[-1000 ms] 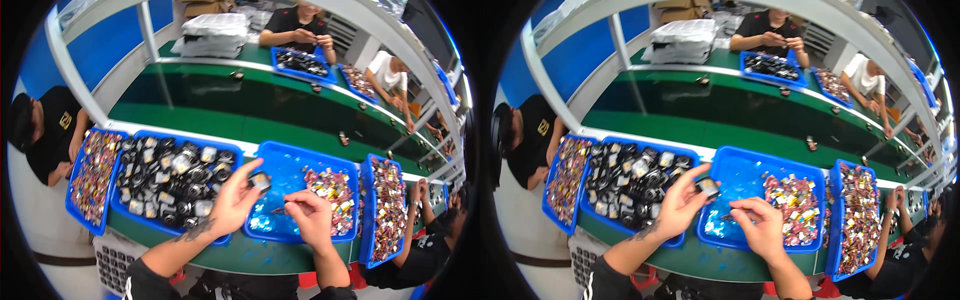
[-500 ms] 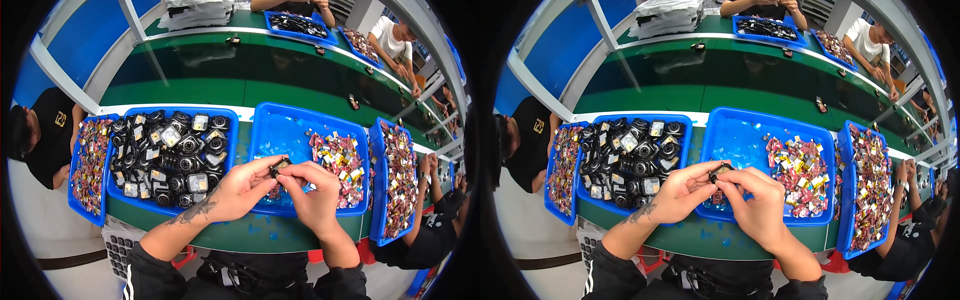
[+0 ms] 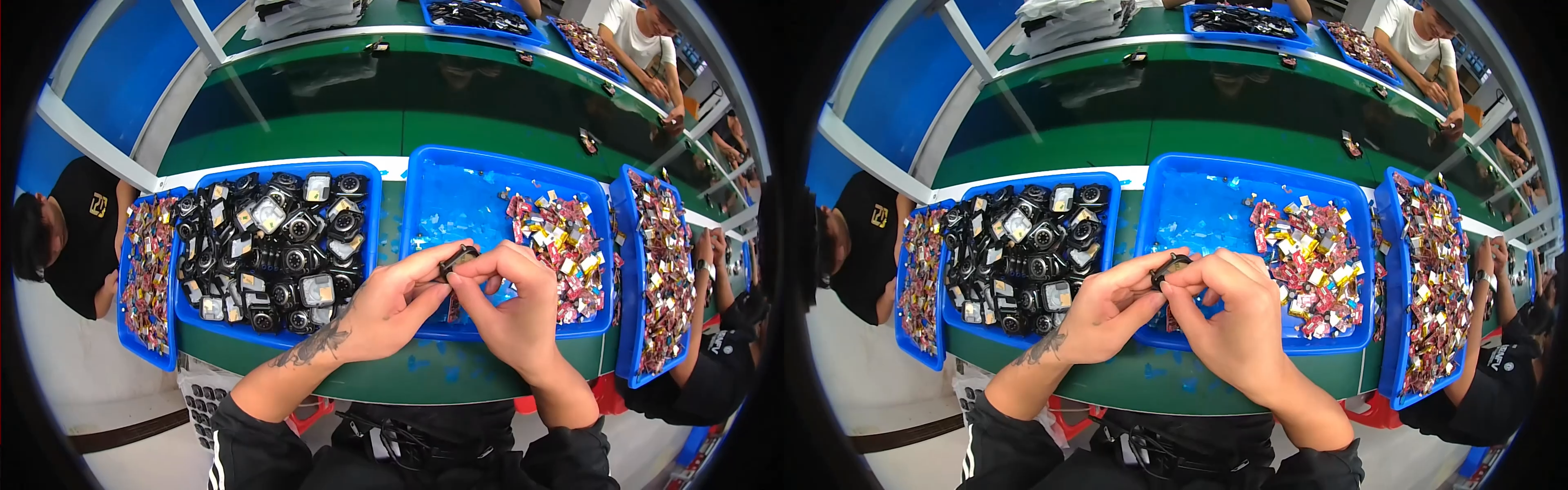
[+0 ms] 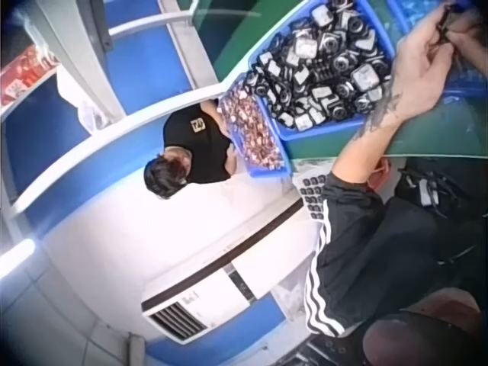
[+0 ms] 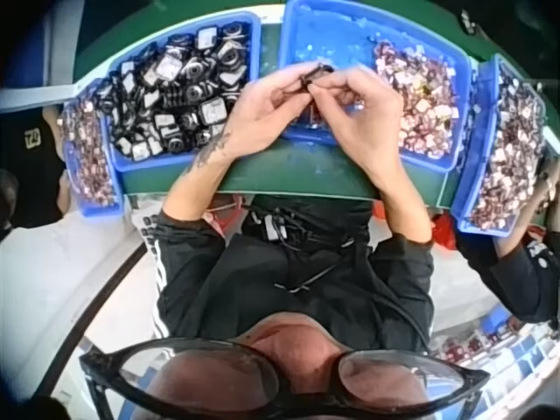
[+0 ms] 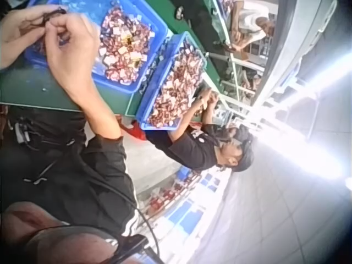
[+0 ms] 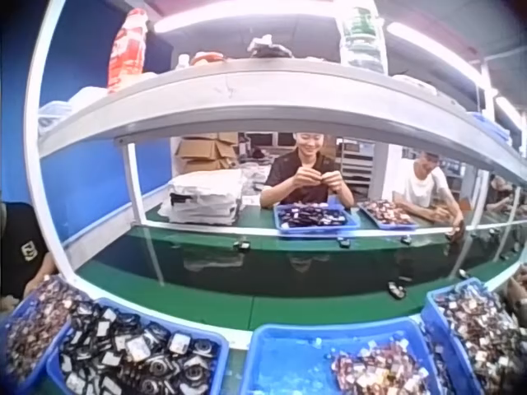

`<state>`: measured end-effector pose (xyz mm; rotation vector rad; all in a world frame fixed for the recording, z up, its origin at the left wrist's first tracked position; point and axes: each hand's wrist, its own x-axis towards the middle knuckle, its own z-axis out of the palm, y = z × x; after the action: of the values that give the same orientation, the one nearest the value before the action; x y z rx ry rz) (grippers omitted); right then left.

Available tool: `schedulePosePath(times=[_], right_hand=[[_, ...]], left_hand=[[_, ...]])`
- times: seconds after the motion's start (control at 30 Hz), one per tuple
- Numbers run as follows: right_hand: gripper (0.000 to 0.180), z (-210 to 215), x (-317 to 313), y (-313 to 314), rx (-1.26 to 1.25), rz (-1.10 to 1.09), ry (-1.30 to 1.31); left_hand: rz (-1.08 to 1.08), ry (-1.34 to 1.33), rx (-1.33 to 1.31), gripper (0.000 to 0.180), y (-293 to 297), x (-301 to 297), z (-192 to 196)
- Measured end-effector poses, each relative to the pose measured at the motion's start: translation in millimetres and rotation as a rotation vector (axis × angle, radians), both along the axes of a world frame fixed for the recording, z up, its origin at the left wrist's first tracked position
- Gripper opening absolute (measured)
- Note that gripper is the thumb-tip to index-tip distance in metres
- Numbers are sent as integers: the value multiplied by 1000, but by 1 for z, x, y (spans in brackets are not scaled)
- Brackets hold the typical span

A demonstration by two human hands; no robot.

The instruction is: The person is assembling small electronic devices, possibly smartwatches, at a factory workbench.

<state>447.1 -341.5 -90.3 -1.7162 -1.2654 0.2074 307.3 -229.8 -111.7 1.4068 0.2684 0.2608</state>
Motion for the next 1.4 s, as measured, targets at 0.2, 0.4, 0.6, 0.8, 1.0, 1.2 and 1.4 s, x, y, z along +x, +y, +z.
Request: schedulePosePath(times=[0.2,0.4,0.6,0.8,1.0,1.2,1.4], right_hand=[[22,2,1,-7,48,-33,-30],[23,-3,5,-1,169,5,17],[21,6,1,-5,194,28,27],[19,9,1,-5,194,45,25],[26,7,10,-8,191,52,-140],[32,-2,-5,-12,281,37,-466],[20,6,1,-12,180,101,498]], left_hand=[[22,-49,-9,47,-4,-2,4],[41,-83,-121,48,-7,1,5],[190,-163,38,49,-15,-1,5],[213,-223,331,50,-15,0,1],[178,-238,190,50,-10,0,-3],[347,-256,-88,49,-15,8,10],[341,-195,621,36,-2,-5,18]])
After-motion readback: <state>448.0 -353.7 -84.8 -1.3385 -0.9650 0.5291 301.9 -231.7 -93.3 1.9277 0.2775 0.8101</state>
